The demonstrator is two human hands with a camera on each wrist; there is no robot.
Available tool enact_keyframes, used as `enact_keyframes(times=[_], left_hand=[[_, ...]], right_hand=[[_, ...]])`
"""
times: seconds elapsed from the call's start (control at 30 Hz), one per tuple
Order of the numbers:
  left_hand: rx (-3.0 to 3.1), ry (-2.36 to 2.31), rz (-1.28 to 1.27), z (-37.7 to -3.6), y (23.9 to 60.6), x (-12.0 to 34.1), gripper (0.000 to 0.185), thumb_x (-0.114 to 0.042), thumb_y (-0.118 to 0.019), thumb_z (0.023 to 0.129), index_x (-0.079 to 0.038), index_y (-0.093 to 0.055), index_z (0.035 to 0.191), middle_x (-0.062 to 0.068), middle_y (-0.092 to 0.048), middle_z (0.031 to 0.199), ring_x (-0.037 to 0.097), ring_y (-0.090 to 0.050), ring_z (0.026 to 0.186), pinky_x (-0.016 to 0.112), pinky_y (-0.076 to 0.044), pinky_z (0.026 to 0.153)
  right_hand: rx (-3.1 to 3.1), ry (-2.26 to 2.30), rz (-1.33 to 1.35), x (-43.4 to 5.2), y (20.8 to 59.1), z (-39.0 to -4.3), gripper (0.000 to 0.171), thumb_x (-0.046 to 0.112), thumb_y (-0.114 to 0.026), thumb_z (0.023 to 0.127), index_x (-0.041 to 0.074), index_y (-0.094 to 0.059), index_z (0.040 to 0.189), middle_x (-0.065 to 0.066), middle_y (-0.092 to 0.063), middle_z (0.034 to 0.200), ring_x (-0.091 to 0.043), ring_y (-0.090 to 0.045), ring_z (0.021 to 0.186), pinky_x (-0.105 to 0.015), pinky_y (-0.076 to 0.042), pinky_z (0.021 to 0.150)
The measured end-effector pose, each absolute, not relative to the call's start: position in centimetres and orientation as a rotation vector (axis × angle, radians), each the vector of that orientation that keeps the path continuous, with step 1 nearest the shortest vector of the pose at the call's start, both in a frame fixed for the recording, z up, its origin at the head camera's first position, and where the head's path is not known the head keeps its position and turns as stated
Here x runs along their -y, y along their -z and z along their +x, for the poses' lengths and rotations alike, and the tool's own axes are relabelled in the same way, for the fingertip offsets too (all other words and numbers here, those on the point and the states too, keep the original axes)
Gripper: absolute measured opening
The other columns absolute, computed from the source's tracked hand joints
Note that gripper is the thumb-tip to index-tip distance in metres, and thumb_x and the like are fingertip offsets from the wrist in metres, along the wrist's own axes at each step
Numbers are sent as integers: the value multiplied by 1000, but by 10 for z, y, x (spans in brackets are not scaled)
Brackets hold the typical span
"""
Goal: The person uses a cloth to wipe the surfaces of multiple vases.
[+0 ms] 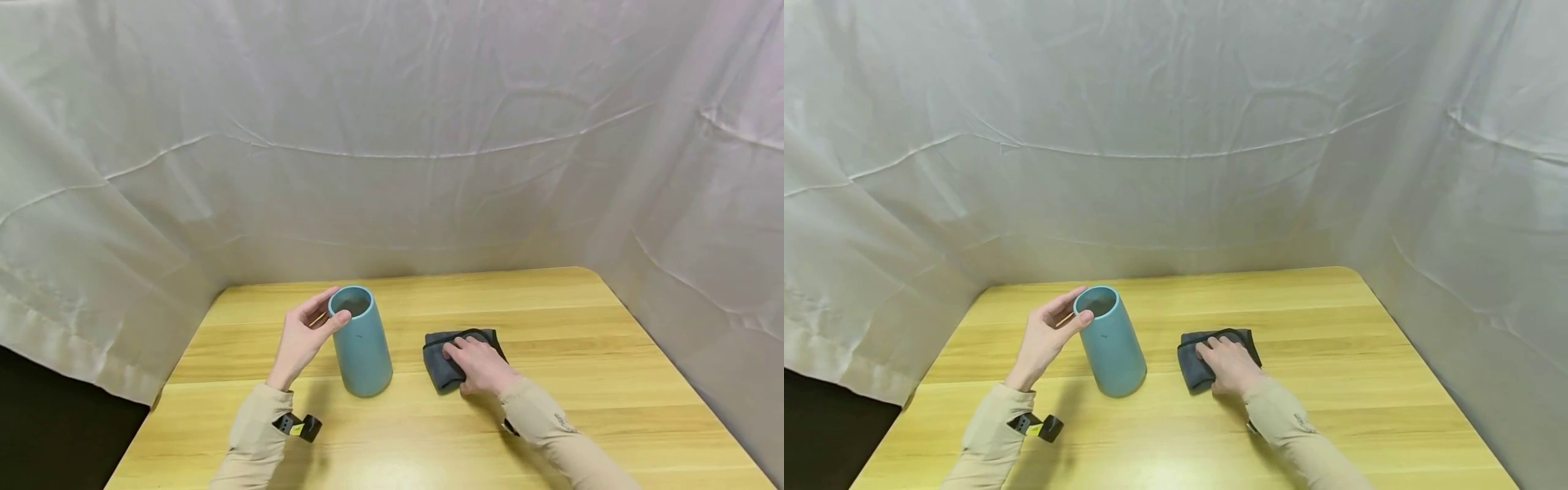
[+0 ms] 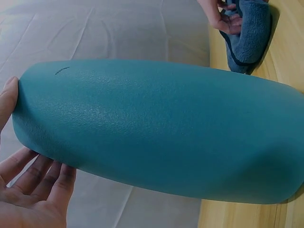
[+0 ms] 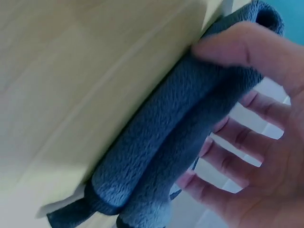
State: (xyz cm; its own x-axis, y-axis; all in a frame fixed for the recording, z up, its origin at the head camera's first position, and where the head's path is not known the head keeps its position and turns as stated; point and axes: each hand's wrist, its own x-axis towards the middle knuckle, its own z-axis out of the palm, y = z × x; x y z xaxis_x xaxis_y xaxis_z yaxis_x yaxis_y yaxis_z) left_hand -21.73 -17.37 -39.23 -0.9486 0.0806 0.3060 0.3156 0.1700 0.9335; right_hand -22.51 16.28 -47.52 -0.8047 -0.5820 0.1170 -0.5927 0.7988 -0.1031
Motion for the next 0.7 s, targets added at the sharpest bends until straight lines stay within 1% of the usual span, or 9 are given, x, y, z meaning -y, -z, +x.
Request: enact_keyframes(times=[0.17, 0.27, 0.4, 0.53, 0.57, 0.63, 0.7], left_hand=[[2251, 1857, -369, -217, 393, 172, 51, -10, -78, 88, -9, -63, 136, 13, -68, 131, 6, -67, 114, 21, -52, 103], [2253, 1851, -362, -218, 392, 170, 51, -11, -78, 88, -9, -63, 136, 13, -68, 131, 7, -67, 114, 23, -52, 104], [2257, 1859, -355, -218, 392, 168, 51, -11, -78, 88, -8, -62, 137, 14, -67, 132, 6, -66, 114, 23, -51, 105], [2248, 1866, -340, -216, 391, 167, 51, -10, -77, 88, -7, -61, 137, 15, -67, 132, 4, -66, 111, 21, -51, 104], [2246, 1865, -337, -216, 391, 168, 51, -10, -77, 88, -7, -61, 137, 15, -67, 132, 3, -66, 111, 21, -51, 103], [2245, 1863, -325, -215, 391, 168, 51, -11, -77, 88, -8, -62, 137, 14, -68, 131, 3, -66, 110, 22, -51, 104], [2248, 1861, -318, -213, 391, 169, 51, -11, -77, 88, -8, -62, 137, 14, -68, 131, 3, -66, 110, 26, -51, 105]], right_hand=[[2850, -183, 942, -161, 478, -225, 48, -3, -83, 63, 12, -59, 101, -9, -63, 95, -32, -63, 86, -46, -58, 73], [2846, -180, 899, -160, 481, -226, 44, -6, -79, 65, 12, -59, 101, -9, -64, 94, -32, -63, 86, -46, -59, 74], [2889, -233, 828, -162, 484, -227, 36, -1, -76, 74, 11, -63, 106, -9, -66, 99, -33, -64, 93, -47, -58, 79], [2926, -357, 777, -165, 484, -229, 30, 5, -68, 84, 9, -66, 113, -10, -67, 106, -34, -64, 101, -51, -57, 87], [2929, -402, 767, -166, 483, -229, 30, 6, -67, 85, 8, -67, 116, -12, -67, 108, -35, -64, 104, -52, -57, 89], [2930, -498, 736, -169, 482, -228, 33, 7, -65, 89, 5, -67, 121, -18, -67, 117, -40, -64, 111, -57, -54, 94], [2900, -596, 701, -170, 480, -227, 34, 8, -63, 91, 2, -65, 125, -24, -65, 124, -44, -63, 116, -61, -52, 99]])
